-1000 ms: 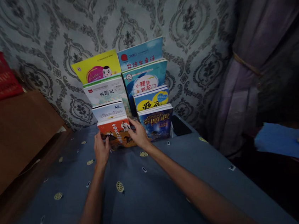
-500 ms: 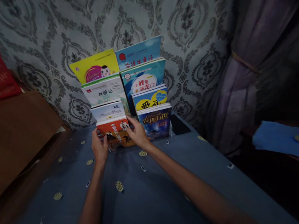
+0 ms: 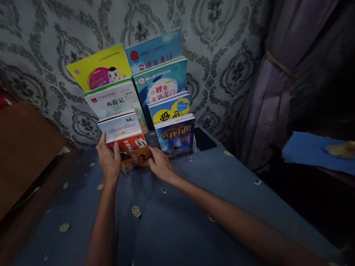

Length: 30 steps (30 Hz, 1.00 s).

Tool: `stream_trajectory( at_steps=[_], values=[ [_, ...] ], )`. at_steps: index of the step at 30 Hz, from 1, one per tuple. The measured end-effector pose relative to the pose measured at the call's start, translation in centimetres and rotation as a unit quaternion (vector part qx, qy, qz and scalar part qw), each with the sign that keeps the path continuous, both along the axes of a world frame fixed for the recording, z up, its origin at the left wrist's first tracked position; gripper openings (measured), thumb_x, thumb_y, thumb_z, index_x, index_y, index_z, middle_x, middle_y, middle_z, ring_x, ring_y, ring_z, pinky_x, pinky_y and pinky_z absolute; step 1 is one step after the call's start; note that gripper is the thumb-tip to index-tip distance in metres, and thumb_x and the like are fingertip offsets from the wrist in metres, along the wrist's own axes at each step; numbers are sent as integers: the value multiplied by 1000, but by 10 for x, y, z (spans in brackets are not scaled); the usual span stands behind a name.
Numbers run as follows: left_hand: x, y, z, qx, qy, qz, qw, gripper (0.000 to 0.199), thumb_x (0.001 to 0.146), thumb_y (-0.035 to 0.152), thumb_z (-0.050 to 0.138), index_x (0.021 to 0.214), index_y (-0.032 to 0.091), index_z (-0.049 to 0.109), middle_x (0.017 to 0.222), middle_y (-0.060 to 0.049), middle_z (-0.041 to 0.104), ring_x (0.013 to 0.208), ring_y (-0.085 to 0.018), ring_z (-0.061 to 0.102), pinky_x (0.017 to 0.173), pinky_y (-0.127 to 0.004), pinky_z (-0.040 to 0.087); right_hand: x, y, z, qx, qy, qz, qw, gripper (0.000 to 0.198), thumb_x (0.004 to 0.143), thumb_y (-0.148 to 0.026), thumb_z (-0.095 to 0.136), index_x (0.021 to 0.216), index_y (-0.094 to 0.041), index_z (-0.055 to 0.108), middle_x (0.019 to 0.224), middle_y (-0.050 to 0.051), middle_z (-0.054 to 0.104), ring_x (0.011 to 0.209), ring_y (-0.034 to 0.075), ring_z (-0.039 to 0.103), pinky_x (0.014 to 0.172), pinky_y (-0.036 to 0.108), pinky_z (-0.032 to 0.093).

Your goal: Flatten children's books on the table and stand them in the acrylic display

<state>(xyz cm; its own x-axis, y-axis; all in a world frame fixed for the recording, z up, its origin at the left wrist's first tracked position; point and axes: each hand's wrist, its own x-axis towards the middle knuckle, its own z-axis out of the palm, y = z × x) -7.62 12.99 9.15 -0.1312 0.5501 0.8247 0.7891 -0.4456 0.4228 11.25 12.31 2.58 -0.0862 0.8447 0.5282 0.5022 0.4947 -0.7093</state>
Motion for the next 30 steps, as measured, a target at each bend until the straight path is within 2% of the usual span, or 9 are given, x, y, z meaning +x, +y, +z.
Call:
stream_trajectory(
  at_steps=[4, 11, 16, 22, 30],
  values=[
    [-3, 9, 8, -31, 2, 7, 999, 39, 99, 37, 42, 121, 18, 68, 117, -12, 67, 116, -24, 58, 108, -41, 44, -1, -27, -21, 14, -60, -5, 998, 57, 86, -12, 46, 142, -8, 52, 140, 19, 56, 128, 30, 52, 112, 49, 42],
    [-4, 8, 9, -21, -17, 19, 999, 42, 97, 41, 46, 115, 16, 74, 113, -11, 73, 108, -23, 64, 102, -37, 47, -2, -31, -44, 10, -2, 38, 999, 65, 85, -6, 44, 150, -15, 44, 141, 16, 52, 125, 24, 54, 111, 41, 46],
    [-2, 8, 11, -13, -20, 21, 999, 40, 97, 40, 48, 112, 15, 76, 110, -11, 74, 106, -22, 65, 102, -37, 48, 1, -27, -51, -42, 13, 31, 999, 68, 88, -8, 43, 154, -18, 36, 127, 14, 58, 108, 24, 60, 102, 43, 51],
    [1, 8, 11, -5, -20, 36, 999, 38, 96, 40, 48, 108, 17, 76, 109, -9, 75, 105, -21, 66, 100, -36, 50, 1, -23, -59, -80, 23, 27, 996, 66, 88, -11, 44, 153, -18, 38, 131, 15, 57, 119, 26, 57, 107, 45, 47],
    [1, 6, 13, -5, 0, 30, 1000, 37, 97, 39, 47, 106, 16, 75, 107, -10, 74, 103, -22, 65, 99, -37, 50, 1, -21, -56, -92, 19, 33, 995, 65, 86, -9, 44, 151, -15, 40, 131, 16, 59, 119, 25, 58, 108, 44, 46]
  ],
)
